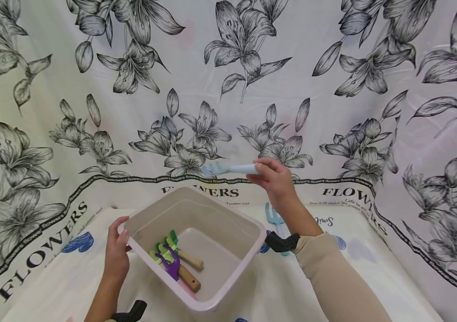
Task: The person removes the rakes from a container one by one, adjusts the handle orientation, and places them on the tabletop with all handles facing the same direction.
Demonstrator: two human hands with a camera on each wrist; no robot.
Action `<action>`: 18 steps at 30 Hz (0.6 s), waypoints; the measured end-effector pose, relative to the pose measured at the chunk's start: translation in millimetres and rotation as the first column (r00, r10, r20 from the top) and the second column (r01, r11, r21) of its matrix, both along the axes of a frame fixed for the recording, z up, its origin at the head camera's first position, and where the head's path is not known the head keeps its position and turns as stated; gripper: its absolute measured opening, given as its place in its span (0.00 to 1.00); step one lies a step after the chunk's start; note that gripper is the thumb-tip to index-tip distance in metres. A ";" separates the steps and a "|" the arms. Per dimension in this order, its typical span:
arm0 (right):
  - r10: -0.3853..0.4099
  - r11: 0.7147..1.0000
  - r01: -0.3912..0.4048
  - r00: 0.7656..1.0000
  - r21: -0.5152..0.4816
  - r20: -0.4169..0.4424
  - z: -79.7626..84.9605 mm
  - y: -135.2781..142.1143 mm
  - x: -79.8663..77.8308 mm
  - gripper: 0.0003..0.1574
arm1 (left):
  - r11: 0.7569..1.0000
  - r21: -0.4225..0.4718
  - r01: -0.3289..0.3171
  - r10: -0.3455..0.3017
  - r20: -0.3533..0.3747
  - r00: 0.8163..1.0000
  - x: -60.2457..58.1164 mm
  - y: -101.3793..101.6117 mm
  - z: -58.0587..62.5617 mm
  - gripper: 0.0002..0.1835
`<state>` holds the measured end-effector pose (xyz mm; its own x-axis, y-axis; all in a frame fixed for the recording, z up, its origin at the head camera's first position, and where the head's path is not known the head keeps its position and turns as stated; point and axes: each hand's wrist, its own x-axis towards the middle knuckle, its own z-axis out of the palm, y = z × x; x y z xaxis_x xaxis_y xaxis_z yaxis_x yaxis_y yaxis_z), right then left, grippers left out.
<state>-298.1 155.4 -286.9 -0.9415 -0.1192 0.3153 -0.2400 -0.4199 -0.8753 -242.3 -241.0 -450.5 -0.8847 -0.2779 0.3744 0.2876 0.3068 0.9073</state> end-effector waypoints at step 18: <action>-0.255 0.958 0.240 0.963 0.160 0.083 -83.6 69.2 23.9 0.15 | 1.000 -0.018 -0.012 0.013 0.029 1.000 1.9 2.4 2.5 0.24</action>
<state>-274.1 224.6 -370.5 -0.9735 0.0840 0.2126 -0.2263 -0.2233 -0.9481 -240.4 -238.6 -448.1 -0.8917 -0.2827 0.3536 0.2574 0.3260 0.9096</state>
